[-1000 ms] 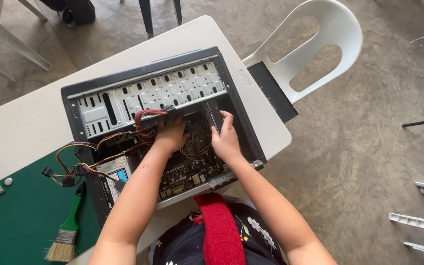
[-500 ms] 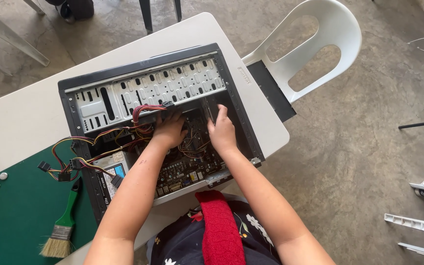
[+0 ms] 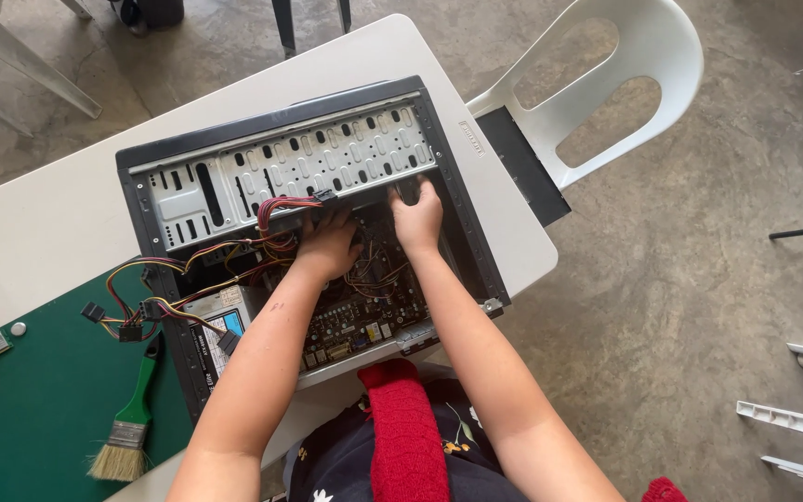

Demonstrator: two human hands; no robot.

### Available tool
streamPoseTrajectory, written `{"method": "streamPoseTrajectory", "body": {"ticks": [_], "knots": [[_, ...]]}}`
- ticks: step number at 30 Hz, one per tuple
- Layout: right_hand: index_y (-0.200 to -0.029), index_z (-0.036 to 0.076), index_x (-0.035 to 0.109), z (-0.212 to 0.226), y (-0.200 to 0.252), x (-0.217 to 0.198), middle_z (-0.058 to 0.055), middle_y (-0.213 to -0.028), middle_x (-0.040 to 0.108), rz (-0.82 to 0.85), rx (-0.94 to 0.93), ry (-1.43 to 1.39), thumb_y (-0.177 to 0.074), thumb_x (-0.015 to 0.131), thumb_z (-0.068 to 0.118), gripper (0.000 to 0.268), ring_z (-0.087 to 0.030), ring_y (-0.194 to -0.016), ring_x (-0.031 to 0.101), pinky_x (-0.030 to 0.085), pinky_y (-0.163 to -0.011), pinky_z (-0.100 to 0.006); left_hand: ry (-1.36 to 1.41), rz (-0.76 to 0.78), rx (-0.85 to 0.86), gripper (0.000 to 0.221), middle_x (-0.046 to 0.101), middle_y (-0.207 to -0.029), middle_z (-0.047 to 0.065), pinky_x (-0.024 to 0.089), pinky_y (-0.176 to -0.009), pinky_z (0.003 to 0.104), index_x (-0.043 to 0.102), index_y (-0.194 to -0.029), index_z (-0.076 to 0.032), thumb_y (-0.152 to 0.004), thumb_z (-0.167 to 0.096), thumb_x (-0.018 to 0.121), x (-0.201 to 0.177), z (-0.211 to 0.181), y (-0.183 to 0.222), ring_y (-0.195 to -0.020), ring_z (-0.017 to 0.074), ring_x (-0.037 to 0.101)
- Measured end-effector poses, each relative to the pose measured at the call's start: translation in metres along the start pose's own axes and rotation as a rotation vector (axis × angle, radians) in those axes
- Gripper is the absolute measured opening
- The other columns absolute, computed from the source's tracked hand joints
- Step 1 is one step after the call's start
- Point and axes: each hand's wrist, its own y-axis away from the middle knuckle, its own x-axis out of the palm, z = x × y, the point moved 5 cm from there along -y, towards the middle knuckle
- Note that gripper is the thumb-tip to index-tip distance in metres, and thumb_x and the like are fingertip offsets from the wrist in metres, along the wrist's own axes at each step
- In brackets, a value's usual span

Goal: Cleaning a hard drive with a brush and installing it into a desktop computer case using a screwdriver.

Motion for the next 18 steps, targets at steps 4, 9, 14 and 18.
{"method": "streamPoseTrajectory", "body": {"ticks": [4, 9, 14, 18], "knots": [[-0.113, 0.015, 0.077, -0.017, -0.021, 0.011, -0.008, -0.092, 0.080, -0.041, 0.049, -0.209, -0.082, 0.085, 0.021, 0.033, -0.021, -0.096, 0.078, 0.065, -0.077, -0.040, 0.000, 0.035, -0.015, 0.061, 0.026, -0.176, 0.006, 0.004, -0.128, 0.071, 0.048, -0.158, -0.016, -0.106, -0.047, 0.053, -0.004, -0.001, 0.001, -0.161, 0.0321, 0.024], [-0.107, 0.014, 0.078, -0.015, -0.025, 0.021, -0.007, -0.090, 0.080, -0.056, 0.054, -0.240, -0.081, 0.087, 0.021, 0.028, -0.021, -0.095, 0.078, 0.066, -0.075, -0.042, -0.006, 0.043, -0.021, 0.062, 0.026, -0.176, 0.006, 0.004, -0.128, 0.071, 0.046, -0.159, -0.017, -0.106, -0.049, 0.053, -0.001, 0.000, -0.001, -0.162, 0.0320, 0.023], [-0.107, 0.006, 0.078, 0.008, -0.010, 0.013, -0.014, -0.093, 0.080, -0.060, 0.028, -0.225, -0.086, 0.079, 0.016, 0.024, -0.029, -0.103, 0.076, 0.064, -0.084, -0.048, -0.018, 0.026, -0.023, 0.062, 0.023, -0.177, 0.004, 0.003, -0.128, 0.072, 0.047, -0.159, -0.018, -0.105, -0.048, 0.055, 0.001, 0.003, -0.003, -0.161, 0.0310, 0.023], [-0.105, 0.005, 0.078, -0.004, -0.015, 0.018, -0.014, -0.091, 0.079, -0.065, 0.017, -0.213, -0.085, 0.082, 0.018, 0.023, -0.028, -0.102, 0.076, 0.063, -0.082, -0.049, -0.023, 0.020, -0.033, 0.061, 0.026, -0.177, 0.003, 0.004, -0.127, 0.071, 0.047, -0.159, -0.018, -0.105, -0.047, 0.055, 0.002, 0.002, -0.004, -0.161, 0.0308, 0.025]]}}
